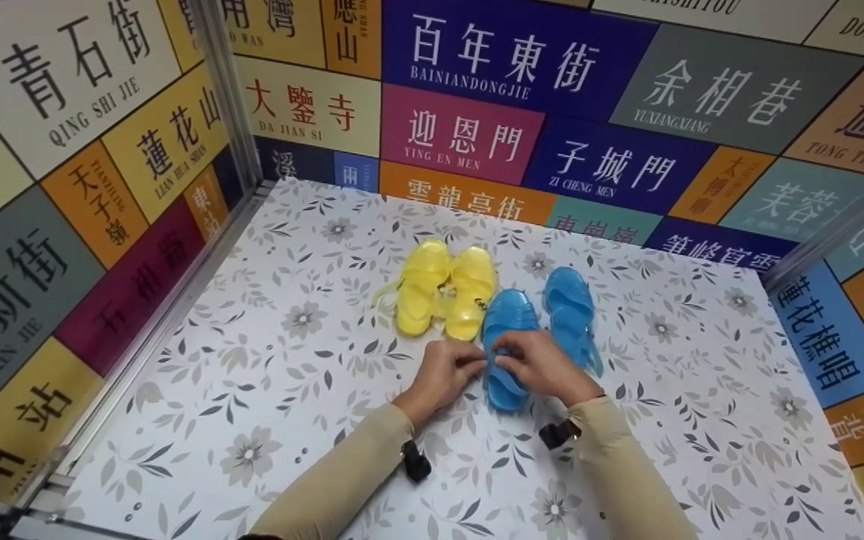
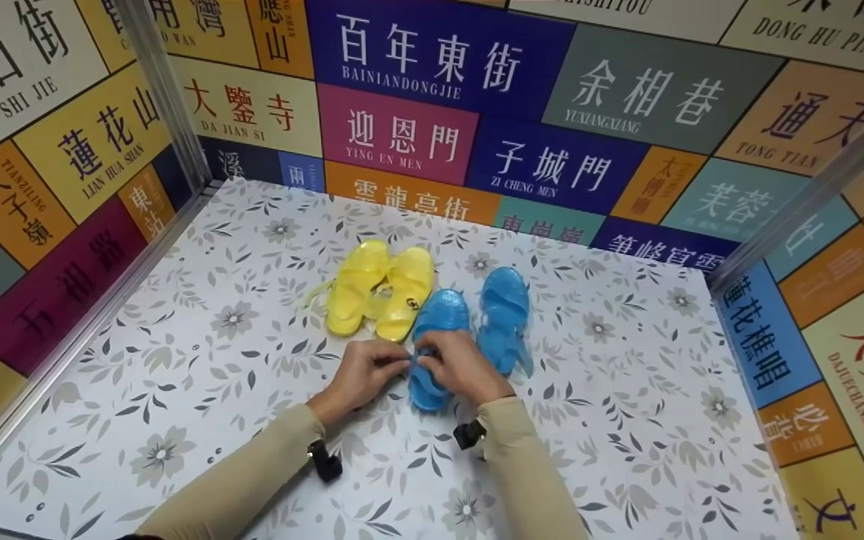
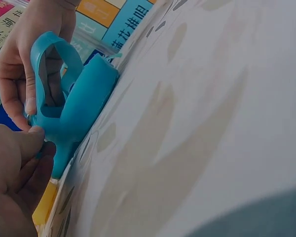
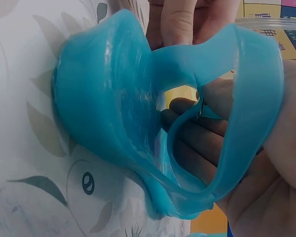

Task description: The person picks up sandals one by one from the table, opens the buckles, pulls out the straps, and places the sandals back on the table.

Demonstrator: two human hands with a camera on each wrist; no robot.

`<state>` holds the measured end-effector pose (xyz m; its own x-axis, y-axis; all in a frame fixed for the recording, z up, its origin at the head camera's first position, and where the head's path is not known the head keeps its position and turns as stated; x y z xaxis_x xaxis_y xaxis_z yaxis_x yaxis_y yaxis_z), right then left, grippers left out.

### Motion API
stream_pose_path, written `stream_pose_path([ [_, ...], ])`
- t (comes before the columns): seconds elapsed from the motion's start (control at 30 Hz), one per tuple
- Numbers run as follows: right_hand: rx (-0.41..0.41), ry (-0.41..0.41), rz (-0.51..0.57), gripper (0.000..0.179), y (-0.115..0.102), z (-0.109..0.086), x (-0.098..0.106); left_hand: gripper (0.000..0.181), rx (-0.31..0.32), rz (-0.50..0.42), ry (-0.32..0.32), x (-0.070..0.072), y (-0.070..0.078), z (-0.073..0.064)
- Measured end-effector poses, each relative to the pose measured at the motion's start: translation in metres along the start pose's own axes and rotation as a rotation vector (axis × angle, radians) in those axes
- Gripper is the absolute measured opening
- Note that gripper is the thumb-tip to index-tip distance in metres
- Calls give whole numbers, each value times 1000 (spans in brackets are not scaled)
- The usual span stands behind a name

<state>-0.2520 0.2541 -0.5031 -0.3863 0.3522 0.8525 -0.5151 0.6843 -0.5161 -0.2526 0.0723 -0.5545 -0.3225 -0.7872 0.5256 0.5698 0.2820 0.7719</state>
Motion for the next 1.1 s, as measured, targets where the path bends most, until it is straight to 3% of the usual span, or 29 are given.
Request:
stream_pose_path([
  [0.2, 6, 12, 7, 13, 1, 2, 2, 7, -33, -27, 31, 5, 3, 3],
  [0.4, 6, 5, 23, 15, 1, 2, 2, 6, 39, -23, -12, 2, -1, 3],
  [0.5, -9, -4, 34, 16, 2, 2, 1, 7, 68, -39, -1, 0, -1, 2],
  [0.73, -4, -3, 16, 14, 1, 0, -1, 6, 47, -43, 38, 0, 7, 4],
  [0.93, -7, 3, 8, 13, 1, 1, 0, 3, 81, -15, -10, 4, 11, 11],
  [1.1, -20, 1, 27, 15, 1, 0, -2, 6, 136, -51, -61, 3, 6, 8],
])
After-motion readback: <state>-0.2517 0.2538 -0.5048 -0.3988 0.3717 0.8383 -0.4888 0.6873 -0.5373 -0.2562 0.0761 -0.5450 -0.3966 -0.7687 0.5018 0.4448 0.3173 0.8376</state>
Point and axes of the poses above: each hand's wrist, its own z-axis towards the middle knuckle, its own x-axis out of the back of the hand, y = z × x, the point moved 3 cm from there along z, towards the middle knuckle, and after that the axes turned 14 degrees about -y, right-handed, at the moved point
